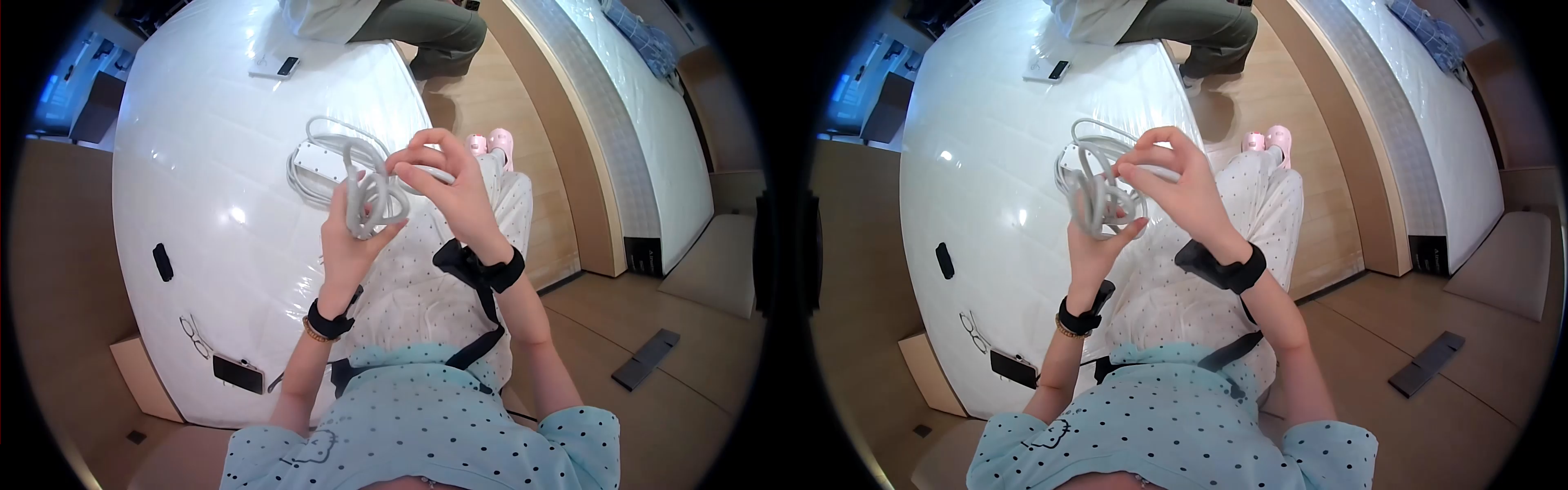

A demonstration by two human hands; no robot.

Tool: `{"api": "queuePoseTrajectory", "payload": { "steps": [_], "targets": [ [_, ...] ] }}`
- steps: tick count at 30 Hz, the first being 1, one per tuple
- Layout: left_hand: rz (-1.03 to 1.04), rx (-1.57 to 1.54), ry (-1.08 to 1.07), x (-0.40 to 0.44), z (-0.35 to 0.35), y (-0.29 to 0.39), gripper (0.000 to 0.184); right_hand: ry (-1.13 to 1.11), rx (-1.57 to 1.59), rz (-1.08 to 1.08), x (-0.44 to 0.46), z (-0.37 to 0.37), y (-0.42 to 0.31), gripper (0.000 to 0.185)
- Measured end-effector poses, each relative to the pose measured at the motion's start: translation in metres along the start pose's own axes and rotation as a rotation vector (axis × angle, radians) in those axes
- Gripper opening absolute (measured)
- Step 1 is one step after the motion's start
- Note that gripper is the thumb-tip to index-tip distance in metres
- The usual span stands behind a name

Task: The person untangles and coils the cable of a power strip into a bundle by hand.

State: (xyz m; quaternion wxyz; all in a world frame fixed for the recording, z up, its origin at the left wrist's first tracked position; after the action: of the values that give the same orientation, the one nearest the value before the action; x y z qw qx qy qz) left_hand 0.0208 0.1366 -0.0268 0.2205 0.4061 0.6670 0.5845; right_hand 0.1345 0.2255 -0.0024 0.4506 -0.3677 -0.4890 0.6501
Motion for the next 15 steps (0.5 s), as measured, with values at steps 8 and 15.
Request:
{"api": "queuePoseTrajectory", "payload": {
  "steps": [8, 15],
  "targets": [
    [-0.038, 0.061, -0.049, 0.0, 0.021, -0.01, 0.065, 0.025, 0.236, 0.246, -0.014, 0.021, 0.021, 0.038],
    [0.117, -0.082, 0.118, 0.014, 0.012, -0.016, 0.045, -0.283, -0.189, -0.19, -0.043, 0.051, 0.001, 0.105]
  ]
}}
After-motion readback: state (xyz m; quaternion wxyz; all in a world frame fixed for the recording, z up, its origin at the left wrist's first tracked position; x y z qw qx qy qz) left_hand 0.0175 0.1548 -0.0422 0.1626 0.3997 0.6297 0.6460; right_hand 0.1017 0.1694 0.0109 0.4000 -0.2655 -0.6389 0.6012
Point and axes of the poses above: each hand's wrist, its own x-axis towards the middle knuckle, its own z-axis out of the palm, y = z × x, the point moved 8 cm from there along x, towards the middle knuckle, and after that the axes turned 13 degrees about y, right-handed, at the moved point
